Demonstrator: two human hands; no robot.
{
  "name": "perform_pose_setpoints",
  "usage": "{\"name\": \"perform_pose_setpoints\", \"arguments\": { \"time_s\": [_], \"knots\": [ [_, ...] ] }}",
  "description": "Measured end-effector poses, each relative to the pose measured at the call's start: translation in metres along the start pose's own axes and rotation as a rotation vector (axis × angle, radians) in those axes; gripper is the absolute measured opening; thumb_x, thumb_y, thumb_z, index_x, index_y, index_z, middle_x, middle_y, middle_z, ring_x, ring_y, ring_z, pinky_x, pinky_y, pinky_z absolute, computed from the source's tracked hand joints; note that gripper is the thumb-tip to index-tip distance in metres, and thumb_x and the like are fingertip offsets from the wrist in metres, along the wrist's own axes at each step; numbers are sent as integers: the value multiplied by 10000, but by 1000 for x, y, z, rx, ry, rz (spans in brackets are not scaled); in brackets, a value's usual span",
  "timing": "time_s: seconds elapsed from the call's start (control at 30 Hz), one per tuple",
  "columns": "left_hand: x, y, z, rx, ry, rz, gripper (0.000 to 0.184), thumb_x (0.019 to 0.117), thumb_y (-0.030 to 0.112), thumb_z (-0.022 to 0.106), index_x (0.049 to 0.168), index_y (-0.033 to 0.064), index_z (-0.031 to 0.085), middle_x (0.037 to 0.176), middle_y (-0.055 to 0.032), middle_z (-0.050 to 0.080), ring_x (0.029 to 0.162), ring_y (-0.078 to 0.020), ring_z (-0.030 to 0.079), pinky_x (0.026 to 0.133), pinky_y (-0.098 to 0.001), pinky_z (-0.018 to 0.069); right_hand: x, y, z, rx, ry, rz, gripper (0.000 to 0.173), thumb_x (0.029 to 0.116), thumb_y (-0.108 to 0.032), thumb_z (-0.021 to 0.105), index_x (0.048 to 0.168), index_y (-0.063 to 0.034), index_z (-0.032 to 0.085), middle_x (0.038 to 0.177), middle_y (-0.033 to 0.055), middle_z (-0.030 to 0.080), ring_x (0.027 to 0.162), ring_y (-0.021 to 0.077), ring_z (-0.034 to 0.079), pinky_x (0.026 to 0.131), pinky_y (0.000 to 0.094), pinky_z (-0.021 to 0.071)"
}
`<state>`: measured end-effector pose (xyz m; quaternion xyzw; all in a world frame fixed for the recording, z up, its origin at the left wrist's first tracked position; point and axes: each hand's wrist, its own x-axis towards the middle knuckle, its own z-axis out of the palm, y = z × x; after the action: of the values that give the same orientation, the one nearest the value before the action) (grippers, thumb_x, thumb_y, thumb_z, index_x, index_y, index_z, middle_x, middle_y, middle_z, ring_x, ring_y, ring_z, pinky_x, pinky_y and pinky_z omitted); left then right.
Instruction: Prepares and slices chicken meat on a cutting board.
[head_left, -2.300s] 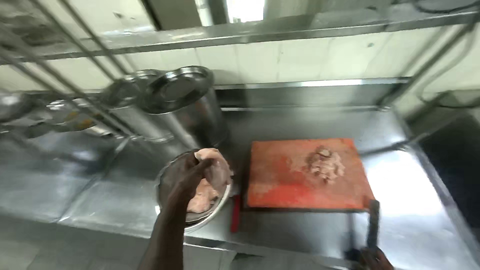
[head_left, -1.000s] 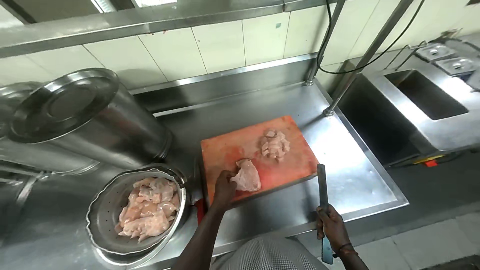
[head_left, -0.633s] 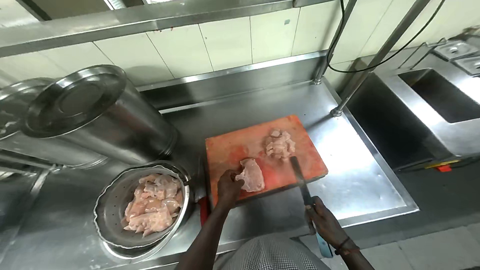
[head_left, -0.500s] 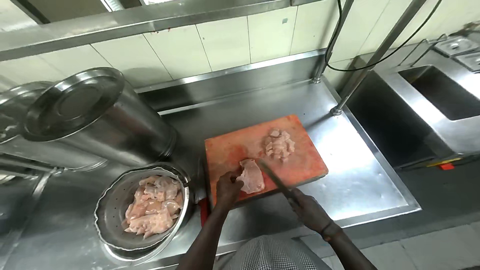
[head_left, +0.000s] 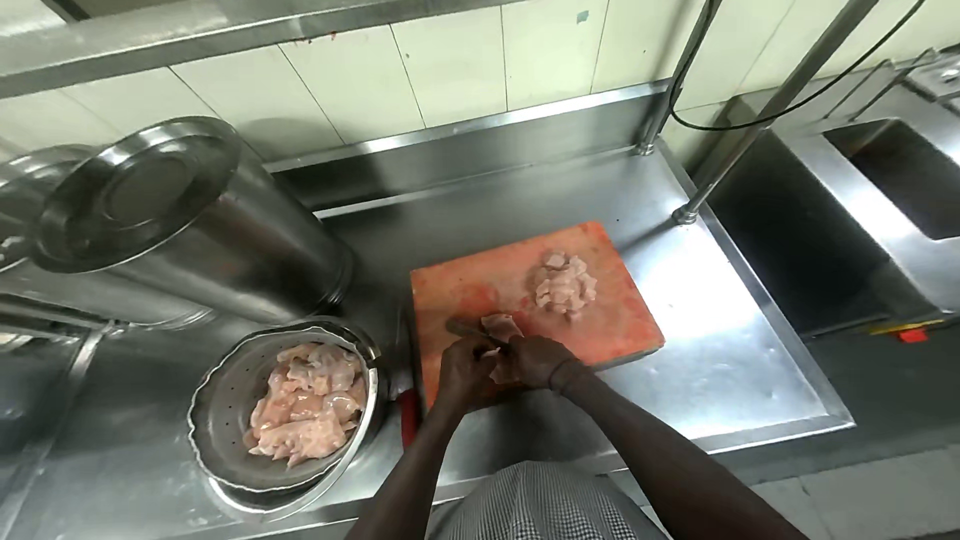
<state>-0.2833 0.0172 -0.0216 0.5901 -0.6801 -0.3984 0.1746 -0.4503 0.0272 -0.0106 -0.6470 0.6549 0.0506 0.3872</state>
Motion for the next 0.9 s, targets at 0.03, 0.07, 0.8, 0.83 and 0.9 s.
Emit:
{"name": "perform_pose_setpoints", "arguments": {
  "time_s": [0.03, 0.07, 0.8, 0.83, 0.9],
  "knots": [
    [1, -2, -2, -6, 10, 3, 74, 923, 75, 745, 989, 45, 728, 908, -133, 709, 789, -267, 676, 728, -491, 565, 0, 1, -2, -8, -16, -10, 370, 1053, -404, 543, 1199, -76, 634, 1007, 180, 702, 945, 375, 707, 791, 583, 561],
    [3, -5, -3, -12, 22, 1, 76, 918, 64, 738, 993, 48, 728, 920, -129, 712, 804, -267, 680, 736, -492, 566, -1, 5, -3, -19, -45, -15, 326, 1056, -348, 536, 1206, -75, 630, 1024, 189, 700, 957, 383, 703, 797, 591, 560],
    [-18, -44, -42, -28, 56, -179, 339, 890, 97, 791, 1208, 46, 685, 1129, -157, 701, 993, -290, 681, 874, -510, 562, -89, 109, 53, 453, 284, 26, 201, 1069, -265, 532, 1091, -102, 647, 723, 59, 582, 589, 196, 567, 578, 408, 499],
    [-13, -39, -42, 65, 9, -160, 470, 899, 146, 793, 1332, 49, 638, 1295, -185, 655, 1171, -344, 638, 999, -566, 511, -91, 111, 57, 480, 307, 42, 211, 1070, -271, 529, 1096, -97, 646, 717, 62, 580, 573, 196, 563, 564, 402, 500],
    [2, -31, -35, 160, -24, -49, 565, 912, 188, 776, 1418, 32, 580, 1453, -213, 555, 1346, -397, 527, 1115, -599, 426, -96, 116, 63, 510, 344, 75, 214, 1069, -277, 526, 1066, -93, 635, 696, 61, 570, 545, 191, 555, 538, 389, 497]
  ]
}}
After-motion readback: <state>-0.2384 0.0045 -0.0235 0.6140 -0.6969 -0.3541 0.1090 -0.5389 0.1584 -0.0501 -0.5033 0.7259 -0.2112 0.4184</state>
